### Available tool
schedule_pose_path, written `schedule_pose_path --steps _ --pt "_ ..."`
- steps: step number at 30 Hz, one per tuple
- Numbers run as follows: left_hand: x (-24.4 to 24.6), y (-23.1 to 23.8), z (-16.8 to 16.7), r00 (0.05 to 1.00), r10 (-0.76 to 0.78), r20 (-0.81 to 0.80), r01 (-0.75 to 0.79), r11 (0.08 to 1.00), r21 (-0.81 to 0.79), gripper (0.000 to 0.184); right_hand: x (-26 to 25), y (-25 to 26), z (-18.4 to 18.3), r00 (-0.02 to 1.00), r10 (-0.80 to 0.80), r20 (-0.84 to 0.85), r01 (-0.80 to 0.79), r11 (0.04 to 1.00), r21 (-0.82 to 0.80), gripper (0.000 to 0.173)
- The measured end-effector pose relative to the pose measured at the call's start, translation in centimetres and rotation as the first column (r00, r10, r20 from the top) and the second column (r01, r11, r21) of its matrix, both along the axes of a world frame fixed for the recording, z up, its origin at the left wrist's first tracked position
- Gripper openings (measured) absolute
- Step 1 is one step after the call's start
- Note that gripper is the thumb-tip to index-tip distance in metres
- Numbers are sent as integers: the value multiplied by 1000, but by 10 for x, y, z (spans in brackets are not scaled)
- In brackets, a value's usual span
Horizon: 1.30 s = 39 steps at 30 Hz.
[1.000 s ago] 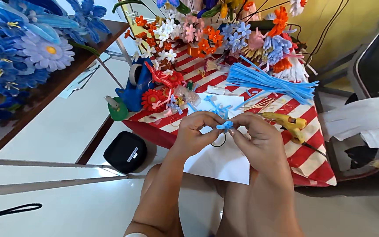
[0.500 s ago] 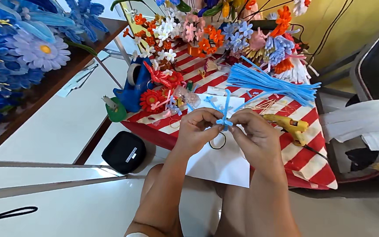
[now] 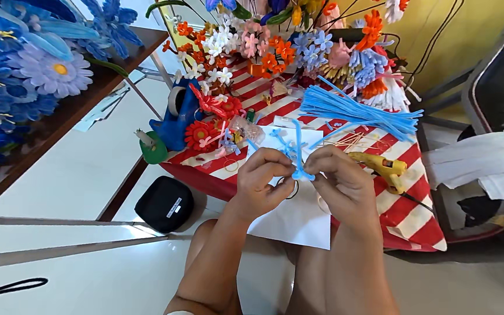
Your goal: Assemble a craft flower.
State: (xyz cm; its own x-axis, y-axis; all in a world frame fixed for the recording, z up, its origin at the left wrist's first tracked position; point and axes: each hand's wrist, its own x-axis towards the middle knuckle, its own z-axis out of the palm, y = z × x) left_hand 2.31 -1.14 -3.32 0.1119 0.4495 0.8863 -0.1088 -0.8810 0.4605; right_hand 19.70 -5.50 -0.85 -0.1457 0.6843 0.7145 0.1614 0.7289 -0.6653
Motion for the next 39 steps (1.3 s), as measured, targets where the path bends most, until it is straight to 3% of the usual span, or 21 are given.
schedule_pose_path --steps 9,39 --pt "-2 -4 4 993 112 -21 -104 968 226 5 3 -1 2 999 21 28 -24 994 111 11" --pt "-5 -5 6 995 94 -20 -88 974 209 6 5 -2 2 998 42 38 -47 992 116 13"
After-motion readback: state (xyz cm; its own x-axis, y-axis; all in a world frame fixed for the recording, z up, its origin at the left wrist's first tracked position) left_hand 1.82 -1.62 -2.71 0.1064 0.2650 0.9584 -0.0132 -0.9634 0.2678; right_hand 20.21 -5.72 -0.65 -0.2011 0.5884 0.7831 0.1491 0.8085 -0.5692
